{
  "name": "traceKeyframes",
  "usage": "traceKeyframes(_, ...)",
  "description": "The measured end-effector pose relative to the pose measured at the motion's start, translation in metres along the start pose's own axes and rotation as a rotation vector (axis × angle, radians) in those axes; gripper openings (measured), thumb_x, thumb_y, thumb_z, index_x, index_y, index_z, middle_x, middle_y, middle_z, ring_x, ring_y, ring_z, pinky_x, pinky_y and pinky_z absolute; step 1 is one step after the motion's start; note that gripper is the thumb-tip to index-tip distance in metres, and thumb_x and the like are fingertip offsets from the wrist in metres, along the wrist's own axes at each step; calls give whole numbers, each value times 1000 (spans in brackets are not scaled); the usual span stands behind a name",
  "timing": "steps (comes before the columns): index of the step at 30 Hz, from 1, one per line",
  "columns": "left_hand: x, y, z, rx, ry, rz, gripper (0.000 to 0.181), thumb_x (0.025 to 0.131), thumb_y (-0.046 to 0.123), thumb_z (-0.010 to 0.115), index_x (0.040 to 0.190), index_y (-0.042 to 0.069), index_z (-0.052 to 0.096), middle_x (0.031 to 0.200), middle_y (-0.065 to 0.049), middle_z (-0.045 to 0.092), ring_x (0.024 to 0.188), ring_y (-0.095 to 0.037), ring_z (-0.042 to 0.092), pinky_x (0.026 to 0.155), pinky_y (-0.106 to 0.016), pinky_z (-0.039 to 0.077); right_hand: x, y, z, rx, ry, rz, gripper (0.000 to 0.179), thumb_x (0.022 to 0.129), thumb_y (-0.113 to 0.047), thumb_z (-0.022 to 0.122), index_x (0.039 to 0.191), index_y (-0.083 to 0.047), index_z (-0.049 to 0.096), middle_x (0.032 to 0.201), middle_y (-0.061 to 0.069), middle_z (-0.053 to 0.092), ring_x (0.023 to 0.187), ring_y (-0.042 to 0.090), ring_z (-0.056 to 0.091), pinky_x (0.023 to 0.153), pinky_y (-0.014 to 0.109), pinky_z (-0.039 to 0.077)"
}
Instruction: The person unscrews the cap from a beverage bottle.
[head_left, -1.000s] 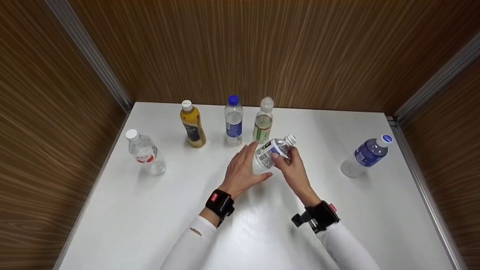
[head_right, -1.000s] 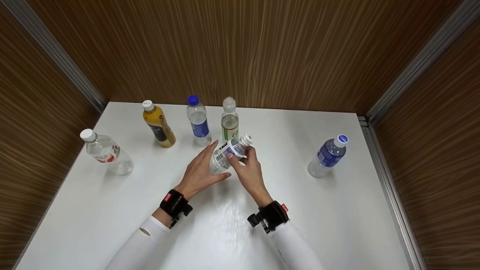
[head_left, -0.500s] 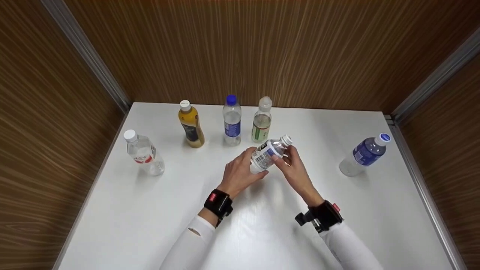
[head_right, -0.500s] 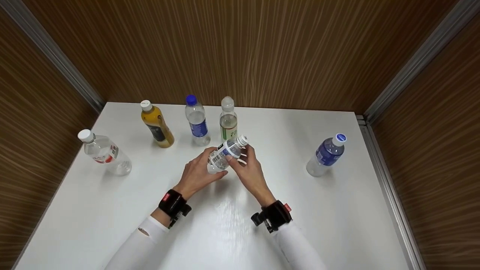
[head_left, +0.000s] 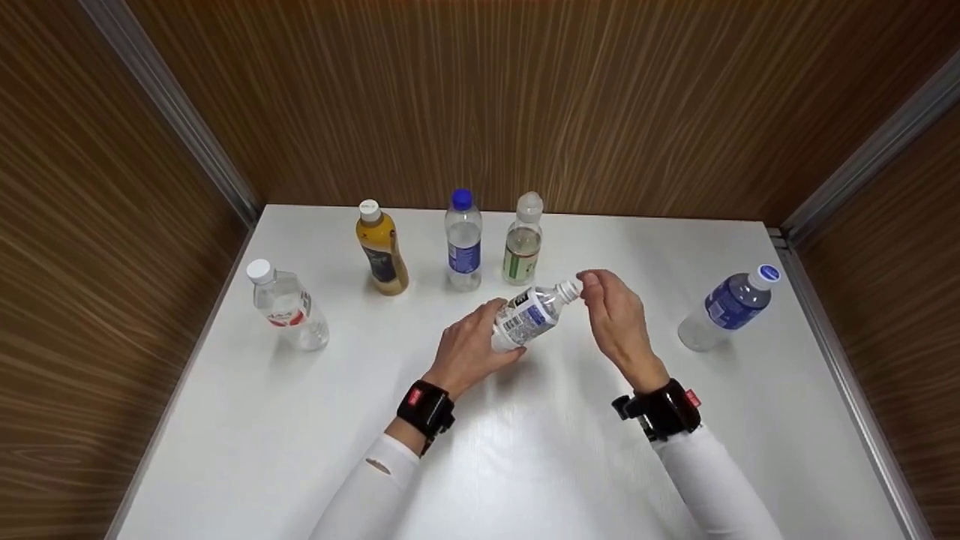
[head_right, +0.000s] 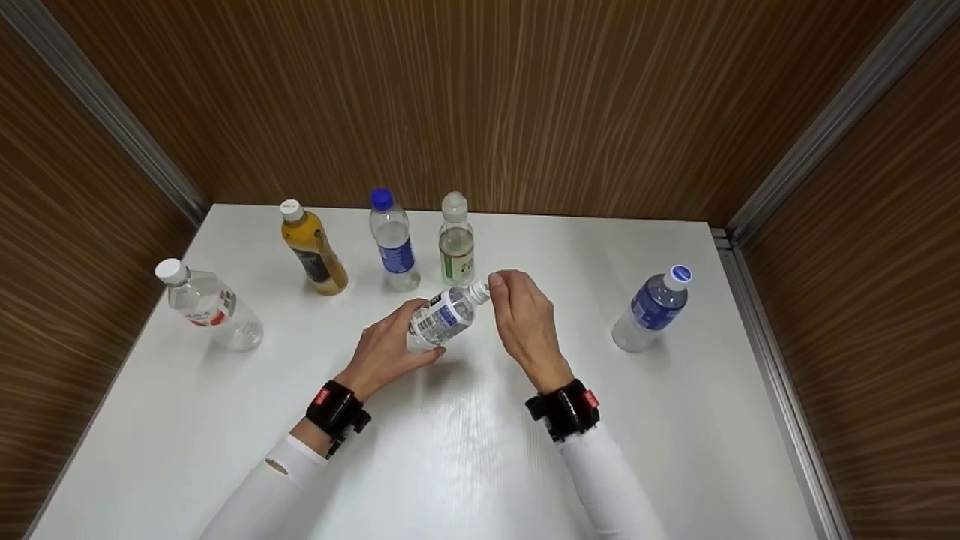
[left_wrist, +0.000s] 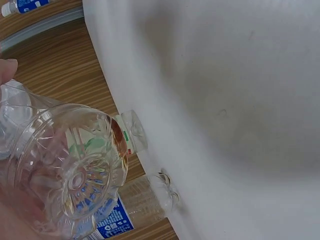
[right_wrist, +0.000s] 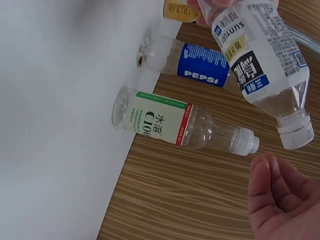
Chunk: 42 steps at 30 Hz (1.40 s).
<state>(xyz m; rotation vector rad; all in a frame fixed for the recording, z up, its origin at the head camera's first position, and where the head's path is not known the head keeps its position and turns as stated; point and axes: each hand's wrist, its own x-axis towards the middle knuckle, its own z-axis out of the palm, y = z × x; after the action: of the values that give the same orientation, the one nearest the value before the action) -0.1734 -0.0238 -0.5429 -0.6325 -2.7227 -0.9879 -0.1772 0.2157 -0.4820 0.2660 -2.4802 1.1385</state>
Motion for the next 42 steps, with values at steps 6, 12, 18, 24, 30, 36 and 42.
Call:
traceKeyframes(6,0,0,0,5,-20,5,81,78,47,88,142,11,53,113,-7,71,90,-22,69,72,-41,57,1,0,2,-85,21,-21,35,109,-27,50,99,-1,70,71,6,60,62,20,54,58,38,42)
traceKeyframes(12,-1,-1,0,23,-22,16,81,78,46,88,142,10,53,112,-7,71,90,-22,69,73,-41,57,1,-5,4,-102,5,-14,35,107,-32,54,94,-2,68,65,0,50,56,17,43,54,34,33)
traceKeyframes(18,-1,-2,-1,28,-39,19,79,79,42,88,142,10,52,112,-7,69,90,-23,69,74,-39,58,1,-8,7,-67,-40,42,31,103,-35,64,92,-5,67,66,-1,53,58,16,46,55,31,35)
traceKeyframes(24,-2,-4,-2,-2,-81,-2,77,79,37,87,141,8,50,114,-8,68,92,-24,68,78,-39,57,1,-10,6,-22,-104,18,24,104,-28,64,95,-5,63,69,-3,51,60,14,45,54,28,33)
traceKeyframes(30,-1,-3,-8,-78,-164,-42,78,79,35,88,142,10,49,113,-7,69,94,-23,68,79,-40,57,-1,-8,5,5,-138,-54,18,106,-20,61,98,-4,61,71,-3,53,61,13,45,54,28,35)
traceKeyframes(36,1,-3,-11,-153,-254,-66,78,81,33,88,143,11,48,114,-6,69,93,-21,66,78,-39,55,-2,-6,1,49,-194,-128,14,106,-16,60,102,-3,60,77,-1,58,64,13,49,56,27,40)
traceKeyframes(42,1,-4,-13,-172,-291,-77,77,81,33,88,143,12,47,117,-8,69,94,-21,66,79,-40,55,-2,-3,-1,73,-247,-191,13,106,-14,60,108,-1,59,86,2,62,70,12,53,60,28,45)
